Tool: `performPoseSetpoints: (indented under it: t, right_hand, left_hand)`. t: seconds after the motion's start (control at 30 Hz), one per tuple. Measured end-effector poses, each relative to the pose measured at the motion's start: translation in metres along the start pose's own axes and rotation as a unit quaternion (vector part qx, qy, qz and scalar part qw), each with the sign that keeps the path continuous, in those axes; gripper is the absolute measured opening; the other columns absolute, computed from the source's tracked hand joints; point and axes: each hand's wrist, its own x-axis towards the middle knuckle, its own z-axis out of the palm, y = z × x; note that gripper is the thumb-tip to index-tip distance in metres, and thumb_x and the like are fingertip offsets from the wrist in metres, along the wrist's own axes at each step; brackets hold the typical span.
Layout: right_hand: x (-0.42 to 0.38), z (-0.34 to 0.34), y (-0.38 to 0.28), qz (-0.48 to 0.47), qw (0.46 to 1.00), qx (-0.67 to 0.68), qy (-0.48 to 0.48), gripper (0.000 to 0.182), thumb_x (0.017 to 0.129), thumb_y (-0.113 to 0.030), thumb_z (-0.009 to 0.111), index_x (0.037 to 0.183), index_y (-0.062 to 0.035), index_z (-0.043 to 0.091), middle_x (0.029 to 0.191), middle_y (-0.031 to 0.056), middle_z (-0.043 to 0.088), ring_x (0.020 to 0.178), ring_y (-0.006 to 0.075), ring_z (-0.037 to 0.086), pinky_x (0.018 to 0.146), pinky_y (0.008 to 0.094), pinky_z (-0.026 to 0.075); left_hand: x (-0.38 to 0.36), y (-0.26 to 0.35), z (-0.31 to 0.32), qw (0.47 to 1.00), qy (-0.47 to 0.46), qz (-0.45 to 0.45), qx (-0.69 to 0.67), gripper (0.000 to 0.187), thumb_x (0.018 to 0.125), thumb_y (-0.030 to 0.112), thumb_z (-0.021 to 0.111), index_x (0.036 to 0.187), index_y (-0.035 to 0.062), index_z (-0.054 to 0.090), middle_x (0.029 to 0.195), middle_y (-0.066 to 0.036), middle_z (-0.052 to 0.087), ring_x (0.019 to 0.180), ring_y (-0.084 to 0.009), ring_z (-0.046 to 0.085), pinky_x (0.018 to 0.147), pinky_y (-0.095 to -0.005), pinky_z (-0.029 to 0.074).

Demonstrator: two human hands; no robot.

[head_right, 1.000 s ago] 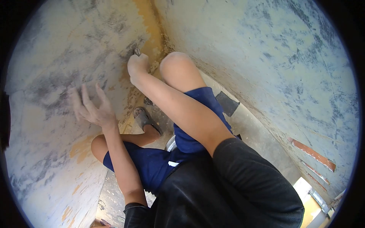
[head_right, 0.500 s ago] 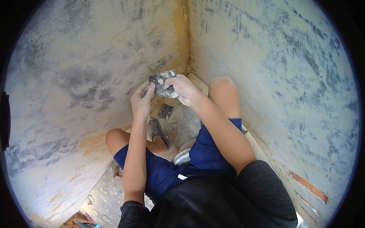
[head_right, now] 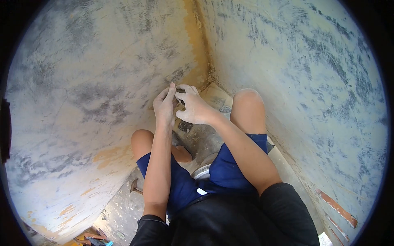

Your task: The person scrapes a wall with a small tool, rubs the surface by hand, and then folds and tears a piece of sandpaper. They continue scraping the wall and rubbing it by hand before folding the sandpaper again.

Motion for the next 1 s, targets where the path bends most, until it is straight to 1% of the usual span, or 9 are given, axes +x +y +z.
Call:
performPoseSetpoints:
  t: [0.13,0.23,0.33,0.4,0.53,0.63,0.7,0.83,1.0]
  right_hand:
    - [0.005,-0.010,0.015,-0.006,1.000,0.021,-0.023,0.054,0.080,-0.007,0.059,0.133,0.0040,0.056,0.140,0.0238,0.049,0.130,0.0392,0.047,0.111,0.0427,0.038]
    - [0.014,-0.013,0.025,0.064,0.980,0.166,-0.088,0.055,0.081,-0.007,0.061,0.134,0.0033,0.054,0.143,0.0253,0.047,0.132,0.0390,0.047,0.109,0.0420,0.040]
    - [0.028,-0.018,0.019,0.054,0.997,-0.022,0.045,0.046,0.084,-0.011,0.065,0.128,0.0048,0.059,0.136,0.0264,0.054,0.124,0.0403,0.054,0.104,0.0400,0.045]
    - [0.045,-0.029,0.016,0.101,0.988,-0.105,-0.042,0.037,0.089,-0.019,0.069,0.116,0.0057,0.065,0.119,0.0262,0.065,0.112,0.0425,0.062,0.097,0.0451,0.049]
    - [0.070,-0.030,0.028,0.071,0.988,-0.058,-0.120,0.036,0.087,-0.020,0.072,0.108,0.0090,0.065,0.096,0.0258,0.070,0.095,0.0452,0.066,0.090,0.0433,0.052]
    - [0.071,-0.019,0.030,0.075,0.990,-0.012,-0.120,0.028,0.090,-0.020,0.072,0.102,0.0058,0.068,0.092,0.0282,0.069,0.092,0.0402,0.069,0.083,0.0444,0.053]
    - [0.068,-0.006,0.026,0.194,0.963,0.182,-0.049,0.026,0.089,-0.015,0.071,0.099,0.0078,0.068,0.086,0.0270,0.069,0.079,0.0379,0.069,0.074,0.0422,0.053]
    - [0.070,0.002,0.023,0.156,0.974,0.166,0.007,0.017,0.090,-0.010,0.068,0.093,0.0066,0.069,0.086,0.0244,0.069,0.073,0.0384,0.068,0.071,0.0420,0.052]
    - [0.078,0.011,0.040,-0.009,0.992,-0.017,0.126,0.012,0.086,-0.007,0.069,0.091,0.0034,0.073,0.087,0.0224,0.070,0.081,0.0414,0.066,0.074,0.0432,0.052]
  left_hand:
    - [0.009,-0.009,-0.002,1.000,0.019,0.015,0.014,0.029,0.095,0.020,0.070,0.105,-0.0076,0.072,0.089,-0.008,0.071,0.083,-0.0124,0.064,0.074,-0.0293,0.051]
    - [0.002,-0.004,-0.001,0.984,0.072,0.096,0.131,0.026,0.092,0.014,0.071,0.106,-0.0081,0.072,0.088,-0.011,0.073,0.082,-0.0139,0.065,0.074,-0.0312,0.051]
    - [-0.003,0.005,0.000,0.927,0.102,0.172,0.319,0.023,0.090,0.011,0.071,0.107,-0.0043,0.072,0.089,-0.016,0.074,0.079,-0.0188,0.069,0.074,-0.0326,0.052]
    - [0.003,0.002,-0.004,0.868,0.132,0.310,0.365,0.018,0.089,0.012,0.073,0.104,0.0022,0.074,0.076,-0.013,0.072,0.064,-0.0188,0.065,0.069,-0.0323,0.051]
    - [0.003,0.008,-0.001,0.843,0.151,0.339,0.389,0.014,0.088,0.013,0.074,0.098,0.0023,0.073,0.078,-0.013,0.072,0.067,-0.0262,0.066,0.070,-0.0355,0.052]
    - [0.009,0.007,-0.003,0.770,0.168,0.426,0.445,0.010,0.083,0.010,0.075,0.092,0.0061,0.071,0.084,-0.009,0.071,0.075,-0.0310,0.066,0.070,-0.0384,0.053]
    - [0.010,0.008,-0.008,0.658,0.172,0.523,0.515,0.017,0.078,0.005,0.074,0.093,0.0098,0.068,0.090,-0.006,0.068,0.083,-0.0293,0.064,0.070,-0.0397,0.052]
    - [0.016,0.005,-0.012,0.671,0.179,0.490,0.527,0.024,0.073,0.003,0.075,0.094,0.0118,0.067,0.089,-0.004,0.063,0.085,-0.0266,0.062,0.069,-0.0390,0.051]
    - [0.025,-0.006,-0.006,0.684,0.180,0.460,0.537,0.023,0.073,0.005,0.075,0.093,0.0117,0.065,0.087,-0.006,0.061,0.078,-0.0278,0.064,0.064,-0.0389,0.051]
